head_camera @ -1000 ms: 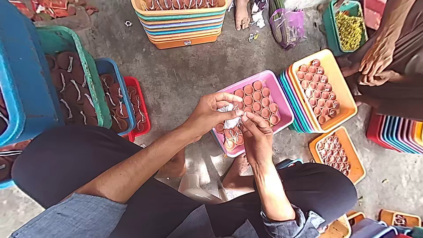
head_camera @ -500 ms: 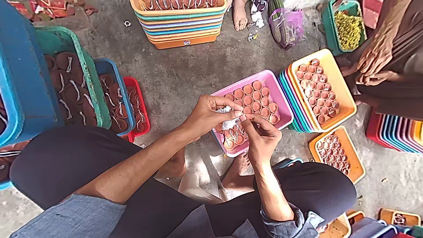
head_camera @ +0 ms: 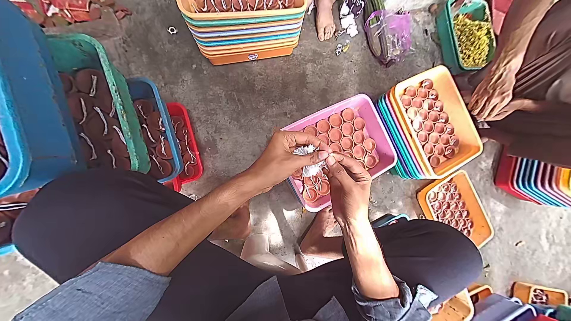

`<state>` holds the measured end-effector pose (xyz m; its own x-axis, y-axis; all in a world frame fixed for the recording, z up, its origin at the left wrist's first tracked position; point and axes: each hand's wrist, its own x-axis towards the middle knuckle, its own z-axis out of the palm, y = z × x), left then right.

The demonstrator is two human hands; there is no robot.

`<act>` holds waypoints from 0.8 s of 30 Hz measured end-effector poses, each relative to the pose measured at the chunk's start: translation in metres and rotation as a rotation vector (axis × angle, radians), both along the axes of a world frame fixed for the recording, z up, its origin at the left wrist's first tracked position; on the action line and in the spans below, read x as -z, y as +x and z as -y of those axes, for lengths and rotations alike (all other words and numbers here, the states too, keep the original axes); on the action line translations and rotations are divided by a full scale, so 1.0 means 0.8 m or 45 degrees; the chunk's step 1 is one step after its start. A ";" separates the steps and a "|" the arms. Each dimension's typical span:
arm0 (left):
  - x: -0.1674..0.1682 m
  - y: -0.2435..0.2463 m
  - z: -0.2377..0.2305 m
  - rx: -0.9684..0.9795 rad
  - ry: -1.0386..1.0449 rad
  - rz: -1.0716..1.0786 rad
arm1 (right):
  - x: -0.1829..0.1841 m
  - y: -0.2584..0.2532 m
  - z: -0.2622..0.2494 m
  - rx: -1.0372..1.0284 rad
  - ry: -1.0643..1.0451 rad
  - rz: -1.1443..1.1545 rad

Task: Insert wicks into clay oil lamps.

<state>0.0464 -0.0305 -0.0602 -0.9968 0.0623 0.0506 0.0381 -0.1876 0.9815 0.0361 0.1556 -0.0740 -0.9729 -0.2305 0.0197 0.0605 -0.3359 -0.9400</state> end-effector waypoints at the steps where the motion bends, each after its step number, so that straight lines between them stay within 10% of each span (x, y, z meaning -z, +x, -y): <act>1: 0.000 0.000 -0.001 0.002 0.016 0.017 | 0.001 0.000 -0.001 -0.016 -0.023 0.011; 24: -0.016 -0.003 0.011 0.201 0.069 0.235 | -0.017 -0.025 -0.038 -0.296 -0.110 -0.027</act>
